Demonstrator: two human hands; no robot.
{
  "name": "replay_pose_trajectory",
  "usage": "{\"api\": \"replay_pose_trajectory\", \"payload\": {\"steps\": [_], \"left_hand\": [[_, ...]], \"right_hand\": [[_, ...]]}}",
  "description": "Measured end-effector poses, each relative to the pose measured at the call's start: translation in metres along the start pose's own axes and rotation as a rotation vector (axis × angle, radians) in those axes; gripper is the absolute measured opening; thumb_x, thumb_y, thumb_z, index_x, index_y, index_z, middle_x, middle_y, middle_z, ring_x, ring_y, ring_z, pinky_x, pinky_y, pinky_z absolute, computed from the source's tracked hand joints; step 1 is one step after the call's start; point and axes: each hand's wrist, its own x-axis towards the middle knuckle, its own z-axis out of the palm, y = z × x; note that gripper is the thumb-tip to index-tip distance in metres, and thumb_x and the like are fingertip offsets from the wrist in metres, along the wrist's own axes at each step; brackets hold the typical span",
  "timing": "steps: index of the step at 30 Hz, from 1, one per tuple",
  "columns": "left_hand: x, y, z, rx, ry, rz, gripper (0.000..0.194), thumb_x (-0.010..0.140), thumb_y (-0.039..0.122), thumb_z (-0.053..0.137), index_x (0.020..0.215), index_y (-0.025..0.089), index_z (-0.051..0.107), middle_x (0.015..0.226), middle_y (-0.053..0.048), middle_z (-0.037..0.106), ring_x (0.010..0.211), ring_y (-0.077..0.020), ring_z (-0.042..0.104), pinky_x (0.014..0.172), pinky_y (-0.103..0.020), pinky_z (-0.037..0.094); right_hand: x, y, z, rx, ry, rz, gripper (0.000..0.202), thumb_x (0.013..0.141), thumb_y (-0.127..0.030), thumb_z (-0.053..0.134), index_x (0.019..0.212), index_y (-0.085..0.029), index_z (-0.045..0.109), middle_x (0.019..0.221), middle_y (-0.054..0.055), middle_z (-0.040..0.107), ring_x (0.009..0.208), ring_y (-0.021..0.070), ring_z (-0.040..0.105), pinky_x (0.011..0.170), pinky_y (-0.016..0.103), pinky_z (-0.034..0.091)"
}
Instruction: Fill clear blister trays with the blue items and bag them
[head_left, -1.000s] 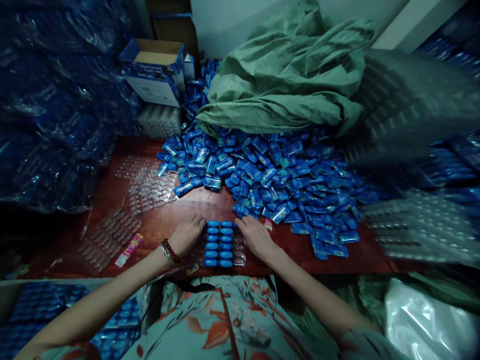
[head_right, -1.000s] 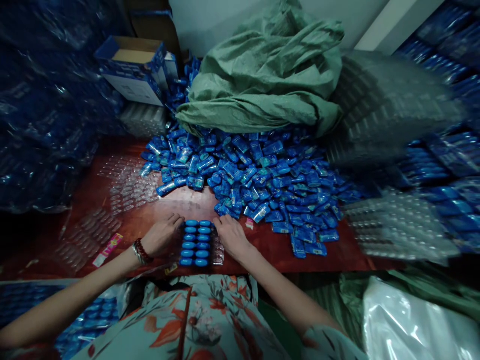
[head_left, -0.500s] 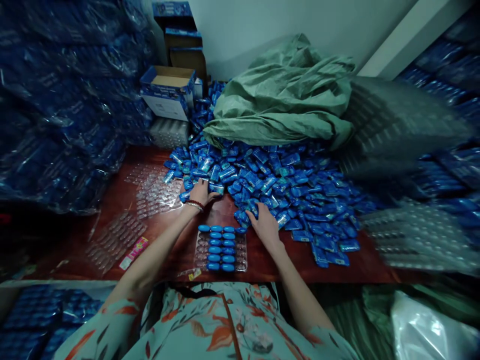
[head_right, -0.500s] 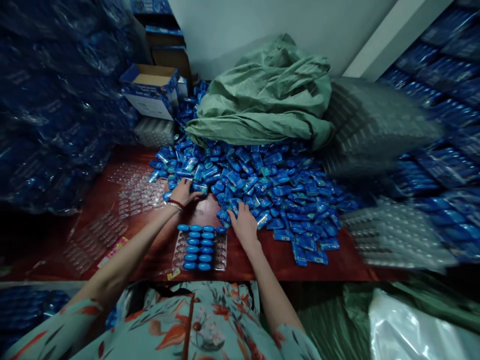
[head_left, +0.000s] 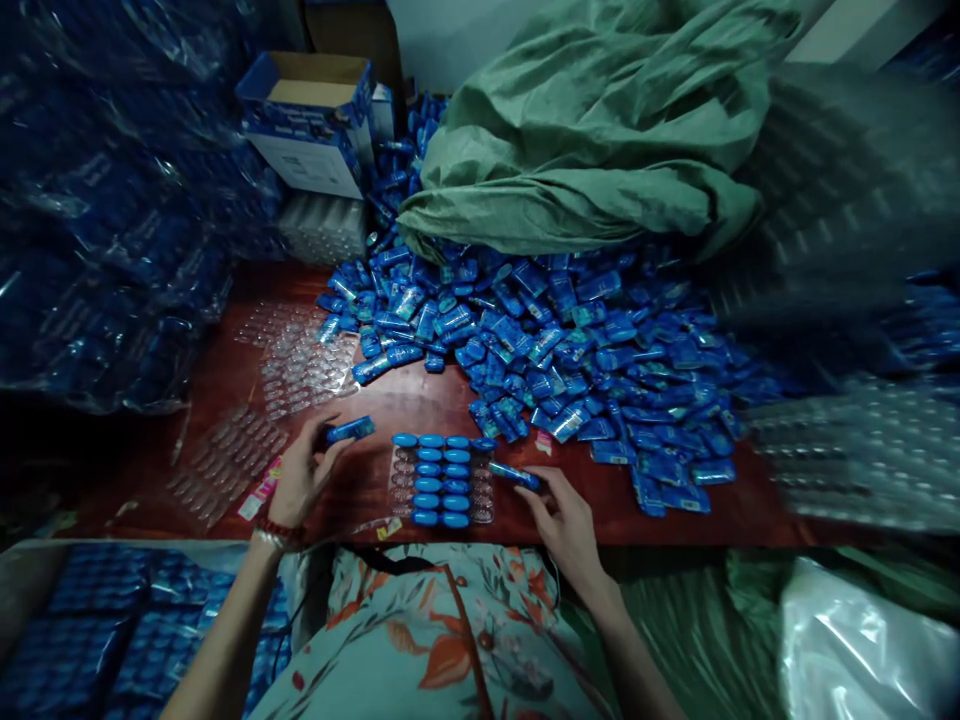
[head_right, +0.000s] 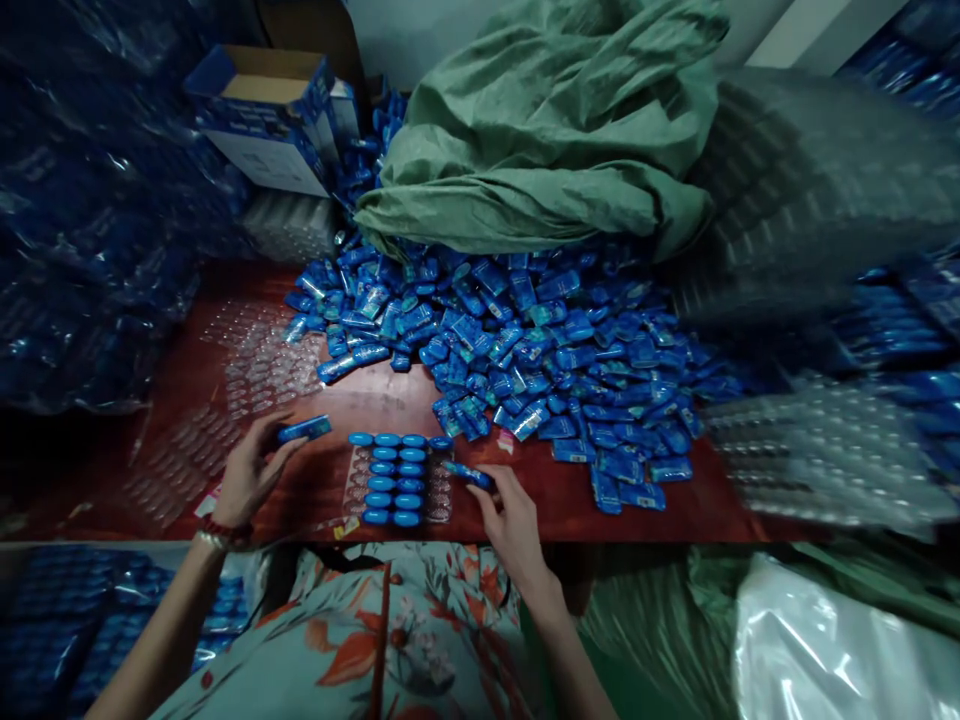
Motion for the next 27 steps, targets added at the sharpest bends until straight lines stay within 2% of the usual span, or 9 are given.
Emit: {"api": "replay_pose_trajectory", "payload": {"steps": [3,6,10,13,16,21,24,27], "left_hand": [[-0.032,-0.001,-0.001,0.004,0.094,-0.102,0.04,0.077,0.045,0.061,0.102,0.016,0.052,0.086,-0.004,0.062,0.074,-0.0165,0.061,0.063,-0.027,0.051],[-0.048,0.006,0.013,0.004,0.063,-0.071,0.028,0.08,0.042,0.058,0.091,0.017,0.056,0.081,-0.003,0.062,0.073,-0.0158,0.061,0.066,-0.027,0.051],[-0.051,0.015,0.034,0.061,0.055,0.14,0.018,0.088,0.027,0.048,0.1,0.018,0.058,0.093,-0.006,0.061,0.084,-0.0164,0.06,0.074,-0.029,0.051],[-0.045,0.016,0.042,0.168,0.017,0.325,0.029,0.089,0.017,0.039,0.114,0.019,0.055,0.101,-0.009,0.058,0.092,-0.018,0.056,0.078,-0.031,0.05],[-0.034,0.015,0.04,0.23,-0.071,0.459,0.037,0.088,0.013,0.04,0.123,0.016,0.048,0.103,-0.011,0.058,0.093,-0.0202,0.054,0.08,-0.034,0.049],[-0.023,0.019,0.036,0.211,-0.221,0.604,0.038,0.087,0.014,0.041,0.125,0.015,0.043,0.107,-0.013,0.057,0.095,-0.0208,0.053,0.081,-0.035,0.048],[-0.023,0.018,0.037,0.215,-0.202,0.655,0.035,0.089,0.013,0.038,0.124,0.016,0.044,0.103,-0.012,0.058,0.092,-0.0193,0.054,0.077,-0.032,0.049],[-0.025,0.017,0.034,0.264,-0.208,0.675,0.032,0.09,0.014,0.036,0.121,0.014,0.047,0.094,-0.011,0.059,0.085,-0.0183,0.054,0.073,-0.031,0.048]], "right_hand": [[0.012,0.0,0.012,-0.116,-0.041,-0.183,0.022,0.09,-0.019,0.042,0.109,-0.019,0.052,0.098,0.006,0.06,0.088,0.0167,0.059,0.077,0.028,0.049],[0.025,-0.001,0.013,-0.356,-0.213,-0.362,0.033,0.086,-0.006,0.035,0.112,-0.018,0.052,0.099,0.008,0.058,0.091,0.0173,0.057,0.075,0.027,0.049],[0.039,-0.013,0.006,-0.681,-0.42,-0.455,0.042,0.079,0.002,0.036,0.113,-0.016,0.052,0.092,0.008,0.057,0.083,0.0183,0.055,0.067,0.026,0.047],[0.049,-0.029,0.002,-0.793,-0.548,-0.47,0.041,0.079,0.003,0.037,0.113,-0.015,0.052,0.092,0.009,0.056,0.083,0.0186,0.054,0.066,0.026,0.045],[0.057,-0.042,-0.002,-0.82,-0.649,-0.444,0.039,0.08,0.003,0.039,0.113,-0.015,0.052,0.095,0.009,0.056,0.086,0.0186,0.054,0.066,0.025,0.043],[0.061,-0.04,-0.005,-0.793,-0.671,-0.421,0.038,0.082,0.0,0.039,0.113,-0.017,0.052,0.094,0.008,0.055,0.087,0.0176,0.053,0.066,0.024,0.041],[0.058,-0.033,-0.005,-0.781,-0.628,-0.434,0.04,0.082,-0.001,0.039,0.118,-0.017,0.048,0.094,0.007,0.054,0.086,0.0174,0.053,0.067,0.025,0.041],[0.056,-0.032,-0.005,-0.781,-0.634,-0.464,0.037,0.081,0.0,0.039,0.112,-0.017,0.051,0.091,0.007,0.055,0.085,0.0173,0.052,0.067,0.026,0.041]]}}
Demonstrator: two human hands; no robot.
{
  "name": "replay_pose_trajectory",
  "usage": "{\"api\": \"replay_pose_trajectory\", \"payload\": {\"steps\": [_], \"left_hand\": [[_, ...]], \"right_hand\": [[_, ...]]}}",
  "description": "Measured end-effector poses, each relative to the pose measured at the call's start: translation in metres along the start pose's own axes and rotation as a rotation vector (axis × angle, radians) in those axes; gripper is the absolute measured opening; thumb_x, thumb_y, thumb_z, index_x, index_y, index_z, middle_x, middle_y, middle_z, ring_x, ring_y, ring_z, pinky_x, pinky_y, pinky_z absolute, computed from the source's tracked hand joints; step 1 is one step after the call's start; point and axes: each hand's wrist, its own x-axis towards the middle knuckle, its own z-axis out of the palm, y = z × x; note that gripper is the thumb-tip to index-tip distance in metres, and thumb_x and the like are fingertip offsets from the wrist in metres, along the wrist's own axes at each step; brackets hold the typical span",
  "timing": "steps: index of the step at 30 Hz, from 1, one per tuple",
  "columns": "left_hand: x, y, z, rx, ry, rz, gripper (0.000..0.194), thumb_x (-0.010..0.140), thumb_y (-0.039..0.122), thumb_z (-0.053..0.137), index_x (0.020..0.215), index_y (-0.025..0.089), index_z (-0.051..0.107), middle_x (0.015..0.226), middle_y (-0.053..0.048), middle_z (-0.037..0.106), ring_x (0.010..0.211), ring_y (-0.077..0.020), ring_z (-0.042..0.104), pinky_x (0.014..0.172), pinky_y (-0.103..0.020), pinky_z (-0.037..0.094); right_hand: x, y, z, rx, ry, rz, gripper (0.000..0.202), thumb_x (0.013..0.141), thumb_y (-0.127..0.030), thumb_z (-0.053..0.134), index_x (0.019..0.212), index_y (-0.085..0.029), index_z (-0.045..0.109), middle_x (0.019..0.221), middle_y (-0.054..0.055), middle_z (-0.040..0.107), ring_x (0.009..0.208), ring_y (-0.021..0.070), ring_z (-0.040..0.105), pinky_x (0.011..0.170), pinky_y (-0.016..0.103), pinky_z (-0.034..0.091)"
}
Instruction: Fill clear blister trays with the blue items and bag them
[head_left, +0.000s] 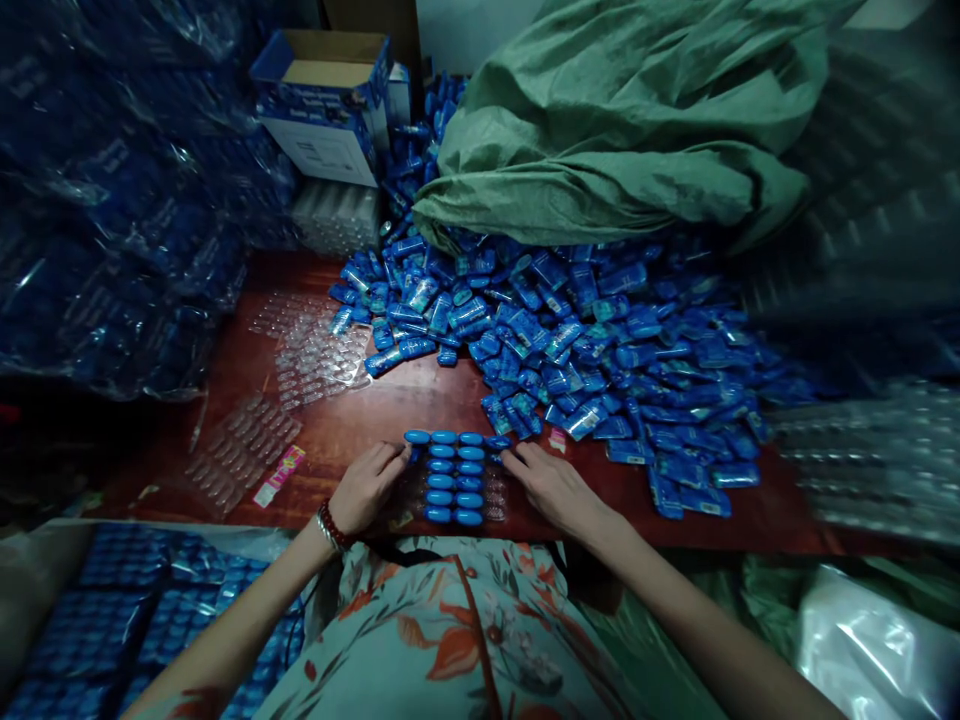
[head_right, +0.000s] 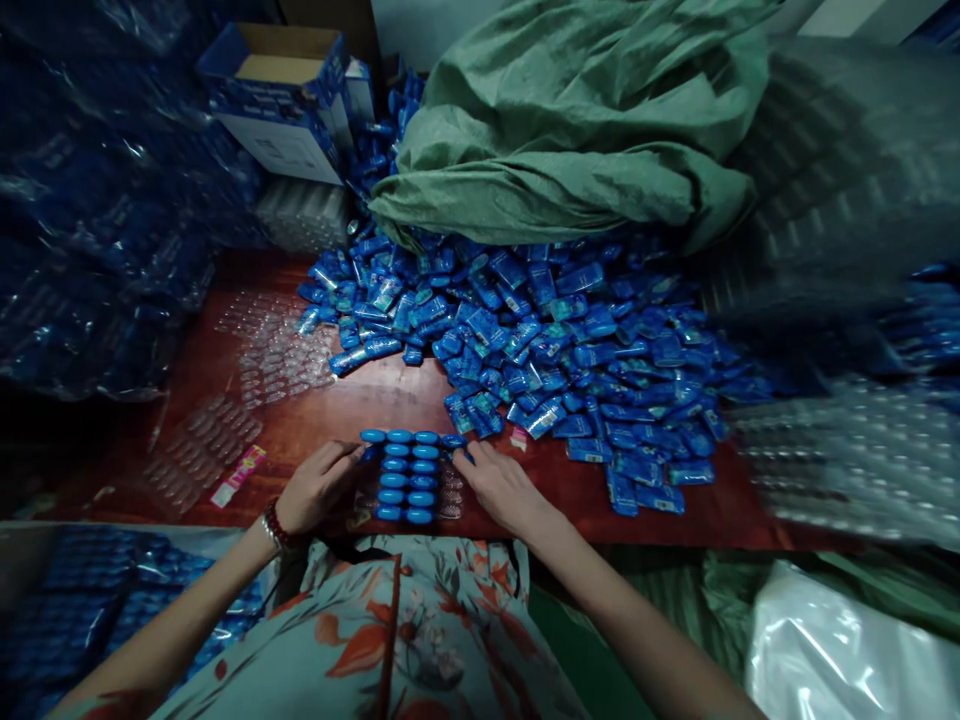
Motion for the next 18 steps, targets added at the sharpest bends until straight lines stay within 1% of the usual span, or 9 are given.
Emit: {"api": "replay_pose_trajectory", "payload": {"steps": [2,5,7,9,10,12,14,16,18], "left_hand": [[0.002,0.001,-0.004,0.032,-0.069,0.011,0.03,0.09,0.015,0.036,0.116,0.014,0.051,0.091,-0.011,0.059,0.082,-0.0184,0.053,0.071,-0.031,0.048],[0.01,0.007,-0.01,0.065,-0.229,0.057,0.024,0.088,0.021,0.04,0.105,0.013,0.056,0.092,-0.011,0.058,0.081,-0.0199,0.051,0.071,-0.033,0.048],[0.017,0.01,-0.01,0.075,-0.333,0.092,0.021,0.086,0.025,0.044,0.097,0.014,0.058,0.091,-0.011,0.058,0.081,-0.0208,0.05,0.071,-0.034,0.047],[0.021,0.011,-0.006,0.095,-0.373,0.104,0.02,0.085,0.027,0.046,0.094,0.015,0.059,0.092,-0.011,0.058,0.082,-0.0214,0.05,0.072,-0.034,0.046],[0.022,0.01,-0.004,0.114,-0.362,0.097,0.02,0.086,0.026,0.045,0.095,0.015,0.059,0.092,-0.011,0.058,0.083,-0.0215,0.05,0.073,-0.034,0.046],[0.021,0.007,0.001,0.163,-0.303,0.07,0.023,0.086,0.021,0.044,0.103,0.015,0.058,0.096,-0.011,0.059,0.086,-0.0217,0.05,0.075,-0.034,0.045],[0.019,0.004,0.001,0.201,-0.232,0.043,0.029,0.087,0.016,0.041,0.111,0.016,0.056,0.102,-0.012,0.059,0.088,-0.0222,0.05,0.074,-0.035,0.044],[0.019,0.002,-0.004,0.214,-0.164,-0.001,0.033,0.087,0.015,0.041,0.116,0.019,0.056,0.111,-0.014,0.056,0.091,-0.0235,0.05,0.074,-0.036,0.043],[0.026,0.002,-0.012,0.172,-0.086,-0.062,0.032,0.087,0.02,0.043,0.116,0.021,0.057,0.114,-0.013,0.055,0.092,-0.0239,0.05,0.074,-0.037,0.042]], "right_hand": [[0.002,-0.003,-0.003,0.001,-0.005,-0.031,0.034,0.08,0.002,0.039,0.106,-0.017,0.052,0.089,0.006,0.055,0.084,0.0172,0.052,0.066,0.026,0.041],[0.009,-0.011,-0.009,-0.016,0.007,-0.081,0.029,0.08,0.002,0.04,0.098,-0.016,0.054,0.087,0.007,0.057,0.081,0.0181,0.053,0.062,0.027,0.041],[0.015,-0.017,-0.011,-0.05,-0.005,-0.097,0.025,0.081,0.001,0.042,0.093,-0.016,0.055,0.085,0.008,0.058,0.078,0.0194,0.054,0.058,0.028,0.041],[0.021,-0.022,-0.011,-0.089,-0.035,-0.08,0.023,0.081,0.0,0.044,0.093,-0.015,0.056,0.085,0.009,0.059,0.077,0.0206,0.055,0.056,0.028,0.041],[0.022,-0.024,-0.01,-0.104,-0.046,-0.051,0.022,0.081,-0.001,0.045,0.093,-0.015,0.056,0.085,0.01,0.059,0.078,0.021,0.055,0.056,0.028,0.041],[0.022,-0.027,-0.005,-0.115,-0.031,0.028,0.022,0.081,-0.002,0.046,0.095,-0.014,0.057,0.088,0.01,0.06,0.081,0.0215,0.056,0.056,0.027,0.043],[0.016,-0.029,0.003,-0.09,0.049,0.108,0.025,0.083,-0.005,0.047,0.104,-0.015,0.056,0.09,0.01,0.06,0.081,0.0207,0.058,0.057,0.027,0.044],[0.006,-0.029,0.014,-0.019,0.203,0.16,0.03,0.088,-0.012,0.045,0.117,-0.017,0.052,0.094,0.009,0.062,0.08,0.0186,0.059,0.06,0.026,0.046],[-0.006,-0.026,0.024,0.089,0.407,0.205,0.033,0.092,-0.02,0.043,0.124,-0.018,0.048,0.101,0.008,0.062,0.084,0.0164,0.061,0.067,0.025,0.048]]}}
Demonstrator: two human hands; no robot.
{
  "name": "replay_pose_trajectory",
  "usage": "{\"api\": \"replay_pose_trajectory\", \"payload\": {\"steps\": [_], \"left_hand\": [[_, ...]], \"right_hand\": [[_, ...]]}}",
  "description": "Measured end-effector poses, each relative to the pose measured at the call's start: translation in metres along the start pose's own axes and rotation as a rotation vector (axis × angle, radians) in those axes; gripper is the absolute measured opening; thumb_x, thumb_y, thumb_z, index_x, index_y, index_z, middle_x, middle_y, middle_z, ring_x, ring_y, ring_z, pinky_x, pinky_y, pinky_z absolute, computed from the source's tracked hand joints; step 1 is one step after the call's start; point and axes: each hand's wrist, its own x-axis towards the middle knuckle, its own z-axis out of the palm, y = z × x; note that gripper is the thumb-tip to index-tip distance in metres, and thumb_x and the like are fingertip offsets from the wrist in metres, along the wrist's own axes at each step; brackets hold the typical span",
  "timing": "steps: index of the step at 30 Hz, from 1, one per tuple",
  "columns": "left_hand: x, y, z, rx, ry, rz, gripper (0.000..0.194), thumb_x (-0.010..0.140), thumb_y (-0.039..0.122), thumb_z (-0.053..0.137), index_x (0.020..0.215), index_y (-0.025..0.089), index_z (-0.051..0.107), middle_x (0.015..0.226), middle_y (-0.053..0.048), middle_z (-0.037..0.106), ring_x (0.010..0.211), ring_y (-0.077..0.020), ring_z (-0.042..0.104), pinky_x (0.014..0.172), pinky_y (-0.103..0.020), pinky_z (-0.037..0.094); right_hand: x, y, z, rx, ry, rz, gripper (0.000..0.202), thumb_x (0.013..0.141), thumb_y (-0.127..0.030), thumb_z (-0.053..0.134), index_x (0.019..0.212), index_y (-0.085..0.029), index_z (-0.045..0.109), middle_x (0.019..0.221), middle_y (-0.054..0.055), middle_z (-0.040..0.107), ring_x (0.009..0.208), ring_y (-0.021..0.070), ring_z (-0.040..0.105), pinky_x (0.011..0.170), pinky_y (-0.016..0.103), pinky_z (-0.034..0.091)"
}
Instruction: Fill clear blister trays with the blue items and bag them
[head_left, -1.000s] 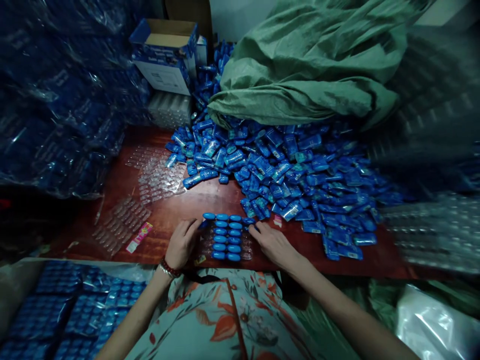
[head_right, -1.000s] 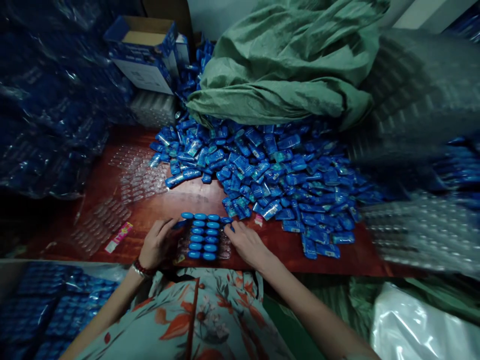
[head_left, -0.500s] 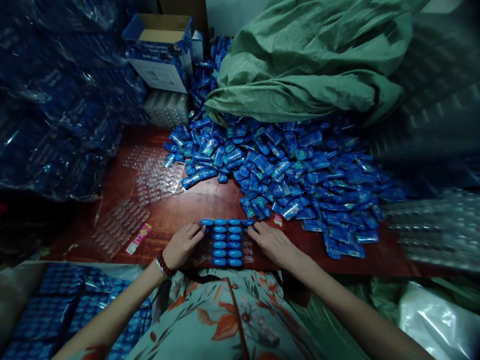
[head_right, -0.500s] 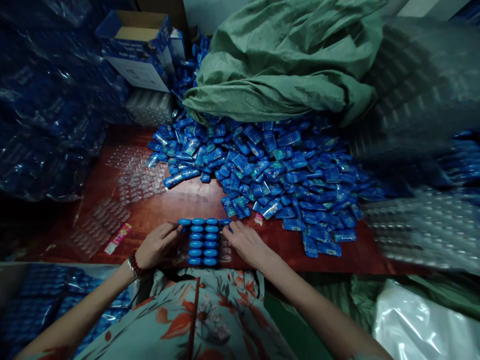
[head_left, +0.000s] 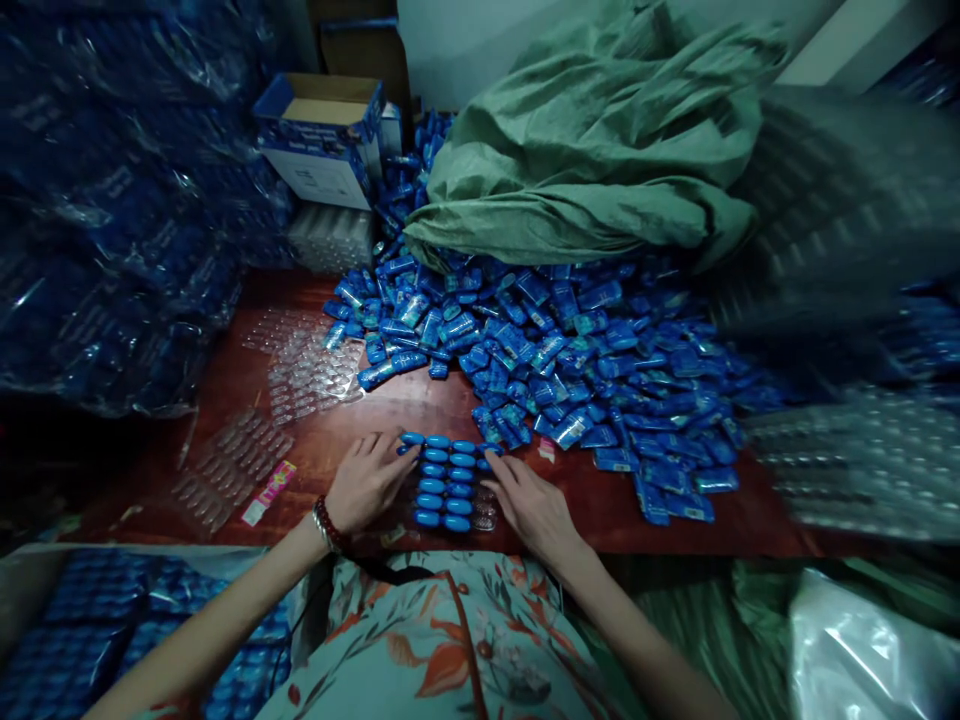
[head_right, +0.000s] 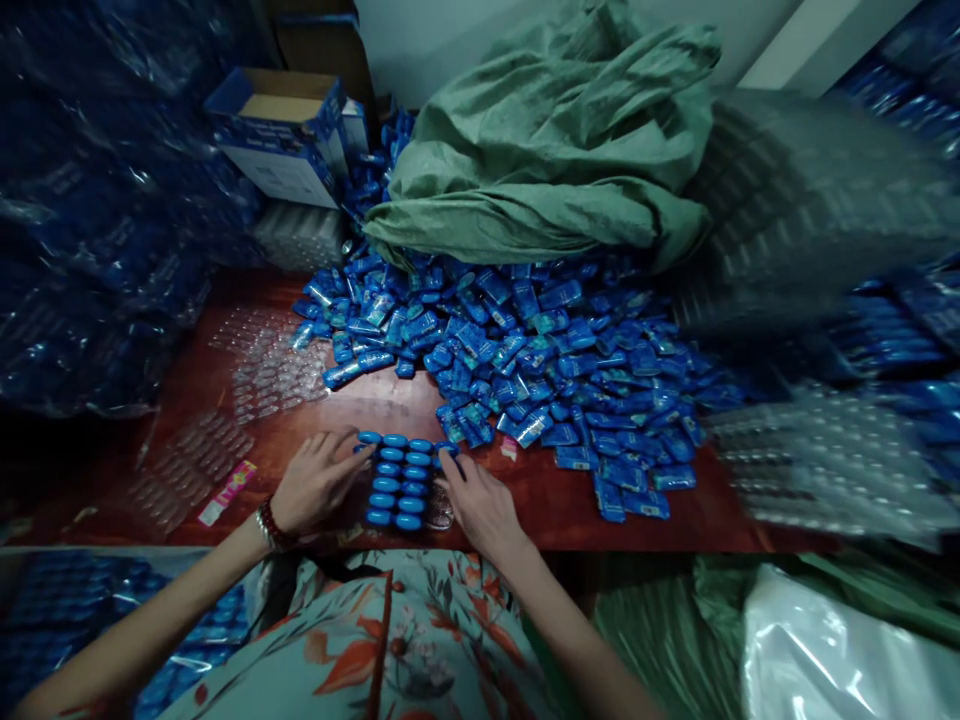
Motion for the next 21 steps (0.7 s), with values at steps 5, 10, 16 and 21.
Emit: {"api": "replay_pose_trajectory", "payload": {"steps": [5,10,16,21], "left_hand": [[0.068,0.006,-0.008,-0.207,-0.052,-0.186,0.033,0.093,0.03,0.035,0.099,0.015,0.065,0.092,-0.011,0.063,0.088,-0.0202,0.057,0.079,-0.033,0.044],[0.163,0.027,0.023,-0.098,-0.646,-0.265,0.041,0.073,0.049,0.063,0.085,0.011,0.069,0.089,-0.016,0.068,0.085,-0.0284,0.064,0.074,-0.035,0.049],[0.193,0.05,0.054,-0.135,-0.671,-0.254,0.037,0.056,0.027,0.08,0.087,0.011,0.067,0.093,-0.016,0.068,0.086,-0.0264,0.065,0.072,-0.03,0.05],[0.174,0.017,0.028,-0.219,-0.562,-0.219,0.033,0.064,0.016,0.071,0.096,0.012,0.065,0.1,-0.011,0.066,0.092,-0.0223,0.063,0.08,-0.028,0.049]], "right_hand": [[-0.002,0.03,0.008,0.222,0.293,0.357,0.028,0.092,-0.031,0.042,0.114,-0.018,0.055,0.103,0.008,0.063,0.09,0.0174,0.062,0.076,0.028,0.048],[0.029,0.055,0.021,0.203,0.072,0.374,0.036,0.087,-0.038,0.048,0.116,-0.016,0.052,0.106,0.011,0.058,0.094,0.0232,0.059,0.072,0.034,0.049],[0.021,0.053,0.038,0.375,0.284,0.459,0.031,0.09,-0.036,0.04,0.108,-0.014,0.053,0.099,0.013,0.062,0.093,0.0239,0.059,0.078,0.038,0.048],[-0.02,0.049,0.035,0.651,0.42,0.697,0.043,0.082,-0.045,0.053,0.114,-0.015,0.047,0.096,0.011,0.063,0.081,0.0212,0.062,0.071,0.035,0.05]]}}
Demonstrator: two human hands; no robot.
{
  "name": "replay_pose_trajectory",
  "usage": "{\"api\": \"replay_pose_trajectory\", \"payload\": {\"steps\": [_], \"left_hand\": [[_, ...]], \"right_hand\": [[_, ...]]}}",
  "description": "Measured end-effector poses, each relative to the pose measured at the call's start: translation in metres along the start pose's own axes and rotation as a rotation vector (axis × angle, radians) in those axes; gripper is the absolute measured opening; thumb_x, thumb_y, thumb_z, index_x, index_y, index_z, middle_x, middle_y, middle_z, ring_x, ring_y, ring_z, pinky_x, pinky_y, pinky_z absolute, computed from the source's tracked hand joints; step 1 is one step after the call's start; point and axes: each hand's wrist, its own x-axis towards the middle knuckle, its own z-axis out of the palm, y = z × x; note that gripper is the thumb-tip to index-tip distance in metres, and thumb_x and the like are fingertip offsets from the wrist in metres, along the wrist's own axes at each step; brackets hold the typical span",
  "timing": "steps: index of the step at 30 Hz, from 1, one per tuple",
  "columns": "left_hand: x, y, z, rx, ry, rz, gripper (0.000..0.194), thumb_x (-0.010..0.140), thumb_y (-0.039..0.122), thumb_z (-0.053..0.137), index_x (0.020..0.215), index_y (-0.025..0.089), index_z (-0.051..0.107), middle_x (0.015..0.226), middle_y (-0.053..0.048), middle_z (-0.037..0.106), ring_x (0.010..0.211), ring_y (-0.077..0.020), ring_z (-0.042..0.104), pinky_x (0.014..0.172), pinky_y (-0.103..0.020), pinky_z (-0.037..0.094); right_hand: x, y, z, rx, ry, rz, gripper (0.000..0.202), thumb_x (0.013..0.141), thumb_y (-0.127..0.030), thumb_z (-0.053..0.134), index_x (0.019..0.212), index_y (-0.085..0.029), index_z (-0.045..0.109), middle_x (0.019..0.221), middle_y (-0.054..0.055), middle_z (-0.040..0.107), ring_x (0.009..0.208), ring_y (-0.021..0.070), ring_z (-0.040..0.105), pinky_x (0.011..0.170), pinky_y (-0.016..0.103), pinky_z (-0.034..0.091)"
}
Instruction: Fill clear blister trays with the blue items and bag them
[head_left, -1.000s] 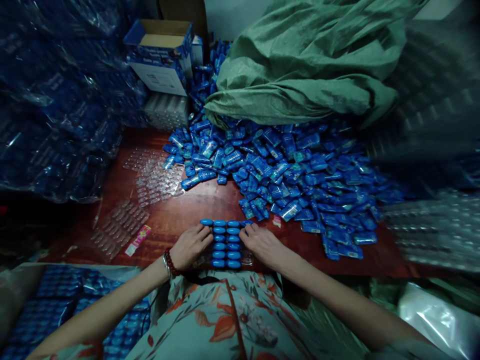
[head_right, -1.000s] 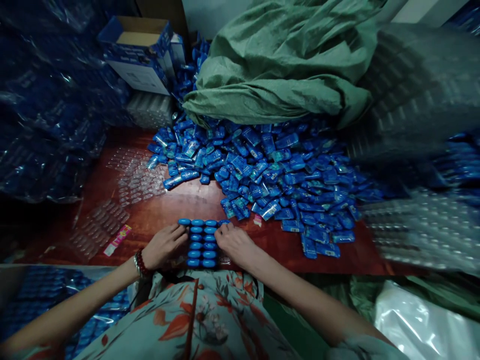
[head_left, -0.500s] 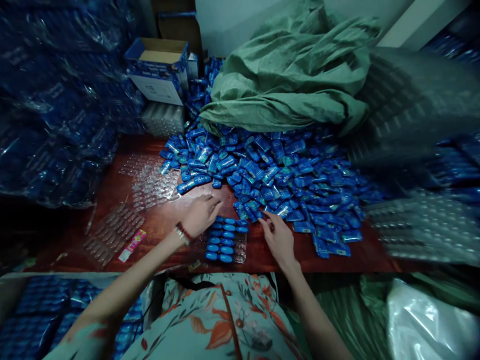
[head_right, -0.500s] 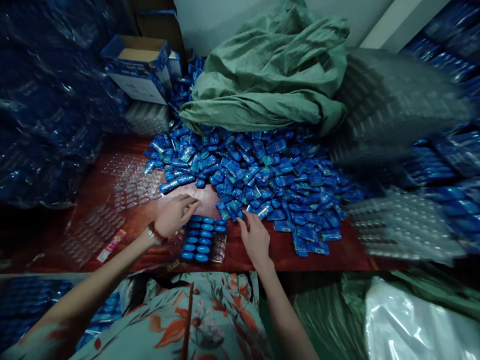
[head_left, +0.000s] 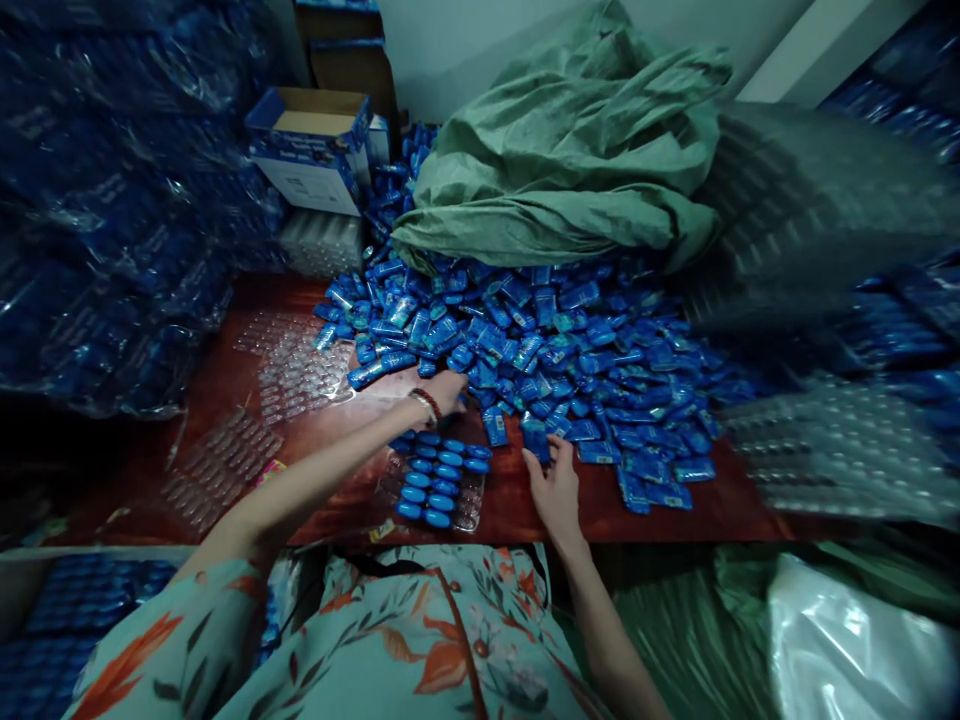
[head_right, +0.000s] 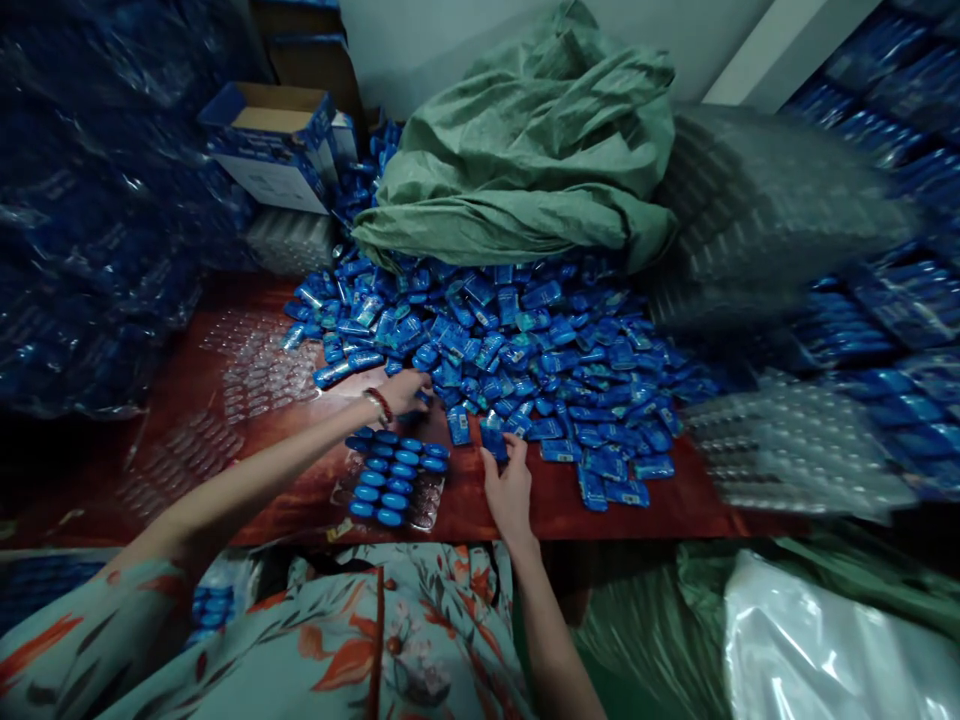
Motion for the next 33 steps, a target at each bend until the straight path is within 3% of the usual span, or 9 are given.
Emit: {"api": "replay_pose_trajectory", "payload": {"steps": [3,6,9,11,15,19,25,30,33], "left_hand": [[-0.051,-0.034,-0.022,-0.078,0.171,0.019,0.024,0.077,0.014,0.056,0.1,0.014,0.062,0.103,-0.009,0.064,0.095,-0.0196,0.06,0.083,-0.03,0.048],[-0.119,-0.065,-0.026,-0.427,0.555,0.027,0.022,0.079,0.032,0.059,0.094,0.017,0.063,0.091,-0.006,0.065,0.084,-0.0198,0.061,0.077,-0.032,0.05],[-0.172,-0.08,-0.006,-0.538,0.624,-0.071,0.03,0.072,0.045,0.066,0.086,0.019,0.065,0.085,-0.004,0.066,0.08,-0.0204,0.06,0.077,-0.034,0.049],[-0.188,-0.081,0.017,-0.576,0.629,-0.138,0.033,0.068,0.048,0.068,0.082,0.018,0.065,0.082,-0.004,0.066,0.079,-0.0202,0.06,0.075,-0.033,0.05],[-0.183,-0.069,0.059,-0.626,0.697,-0.162,0.024,0.077,0.04,0.062,0.087,0.018,0.061,0.085,-0.005,0.064,0.079,-0.0177,0.06,0.073,-0.03,0.05],[-0.172,-0.06,0.077,-0.383,0.669,-0.003,0.017,0.087,0.024,0.047,0.098,0.019,0.06,0.092,-0.006,0.063,0.086,-0.0173,0.057,0.078,-0.031,0.048],[-0.174,-0.061,0.075,0.016,0.464,0.275,0.031,0.087,0.015,0.042,0.116,0.016,0.054,0.102,-0.011,0.061,0.09,-0.0208,0.051,0.076,-0.034,0.048],[-0.164,-0.054,0.059,0.169,0.229,0.316,0.023,0.081,0.015,0.051,0.104,0.015,0.057,0.099,-0.01,0.059,0.09,-0.0217,0.051,0.077,-0.034,0.048],[-0.159,-0.05,0.056,0.221,0.184,0.34,0.017,0.082,0.014,0.05,0.097,0.014,0.059,0.095,-0.01,0.059,0.09,-0.0226,0.05,0.077,-0.035,0.048]], "right_hand": [[-0.023,-0.001,-0.025,0.088,-0.066,-0.002,0.033,0.082,-0.04,0.057,0.106,-0.018,0.053,0.093,0.008,0.064,0.081,0.0191,0.063,0.075,0.034,0.051],[-0.042,-0.014,-0.04,0.079,-0.192,-0.137,0.021,0.084,-0.032,0.056,0.1,-0.021,0.061,0.096,0.006,0.063,0.089,0.0186,0.061,0.08,0.033,0.05],[-0.049,-0.028,-0.035,0.006,-0.331,-0.283,0.028,0.089,-0.025,0.047,0.114,-0.024,0.058,0.102,0.006,0.062,0.094,0.0171,0.061,0.081,0.03,0.051],[-0.047,-0.031,-0.023,-0.086,-0.348,-0.353,0.034,0.091,-0.024,0.042,0.124,-0.023,0.05,0.106,0.007,0.061,0.097,0.0174,0.06,0.082,0.031,0.051],[-0.034,-0.025,-0.008,-0.326,-0.44,-0.57,0.028,0.092,-0.019,0.039,0.118,-0.019,0.051,0.099,0.009,0.061,0.092,0.0197,0.058,0.077,0.034,0.052],[-0.02,-0.029,-0.013,-0.541,-0.573,-0.799,0.033,0.088,-0.007,0.036,0.116,-0.015,0.05,0.09,0.008,0.057,0.081,0.0186,0.053,0.065,0.029,0.048],[-0.007,-0.066,-0.016,-0.755,-0.767,-0.991,0.026,0.082,-0.001,0.041,0.101,-0.015,0.054,0.083,0.006,0.054,0.076,0.0178,0.049,0.065,0.028,0.042],[0.001,-0.082,-0.001,-0.858,-0.879,-1.054,0.021,0.081,-0.001,0.046,0.093,-0.016,0.055,0.081,0.006,0.056,0.073,0.0179,0.05,0.059,0.029,0.038],[0.002,-0.086,0.005,-0.905,-0.902,-1.064,0.019,0.082,-0.004,0.048,0.095,-0.016,0.054,0.082,0.007,0.058,0.073,0.0187,0.052,0.056,0.029,0.038]]}}
